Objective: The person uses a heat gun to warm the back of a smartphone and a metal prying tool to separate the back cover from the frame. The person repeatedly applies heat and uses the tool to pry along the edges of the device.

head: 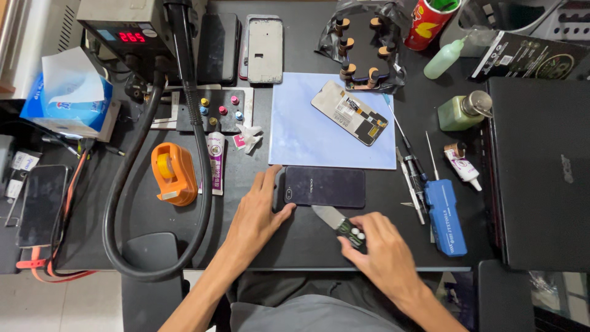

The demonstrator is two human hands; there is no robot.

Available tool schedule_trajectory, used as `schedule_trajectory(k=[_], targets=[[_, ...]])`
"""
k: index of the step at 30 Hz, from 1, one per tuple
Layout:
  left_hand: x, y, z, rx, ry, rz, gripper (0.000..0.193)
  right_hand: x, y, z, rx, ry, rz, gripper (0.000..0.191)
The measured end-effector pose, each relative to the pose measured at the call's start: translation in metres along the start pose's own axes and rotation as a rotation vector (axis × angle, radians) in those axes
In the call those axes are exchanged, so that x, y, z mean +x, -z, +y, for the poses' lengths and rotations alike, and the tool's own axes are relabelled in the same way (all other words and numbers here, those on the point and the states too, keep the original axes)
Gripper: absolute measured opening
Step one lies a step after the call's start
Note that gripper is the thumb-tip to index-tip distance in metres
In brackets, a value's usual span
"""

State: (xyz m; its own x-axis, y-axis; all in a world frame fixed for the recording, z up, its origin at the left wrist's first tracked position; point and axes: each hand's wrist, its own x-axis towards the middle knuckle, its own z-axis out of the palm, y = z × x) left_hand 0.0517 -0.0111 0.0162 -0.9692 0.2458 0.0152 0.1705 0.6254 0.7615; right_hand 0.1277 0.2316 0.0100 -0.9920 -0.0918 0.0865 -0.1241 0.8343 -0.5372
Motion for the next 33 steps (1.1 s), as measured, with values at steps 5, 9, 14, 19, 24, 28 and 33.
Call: schedule_trajectory(k=[5,9,14,19,24,28,33], targets=[[0.001,-0.003,-0.003,0.021,-0.010,0.009,0.074,-0.006,0.034,0.034,-0.109,0.045,0.018,0.040],[0.000,-0.005,-0.002,0.140,-0.009,0.007,0.073,-0.001,0.046,0.046,-0.132,0.080,0.021,0.040],[0.005,-0.003,-0.005,0.312,-0.121,0.097,0.080,0.012,0.057,0.052,-0.169,0.081,-0.054,0.040],[0.008,-0.002,-0.008,0.355,-0.134,0.089,0.083,0.022,0.067,0.060,-0.147,0.130,-0.108,0.040],[0.010,-0.001,-0.007,0.365,-0.121,0.088,0.084,0.028,0.072,0.064,-0.147,0.238,-0.099,0.040],[0.010,0.000,-0.007,0.339,-0.112,0.074,0.084,0.035,0.072,0.068,-0.142,0.254,-0.148,0.039],[0.012,0.002,-0.010,0.328,-0.148,0.100,0.082,0.042,0.070,0.069,-0.085,0.268,-0.163,0.037]])
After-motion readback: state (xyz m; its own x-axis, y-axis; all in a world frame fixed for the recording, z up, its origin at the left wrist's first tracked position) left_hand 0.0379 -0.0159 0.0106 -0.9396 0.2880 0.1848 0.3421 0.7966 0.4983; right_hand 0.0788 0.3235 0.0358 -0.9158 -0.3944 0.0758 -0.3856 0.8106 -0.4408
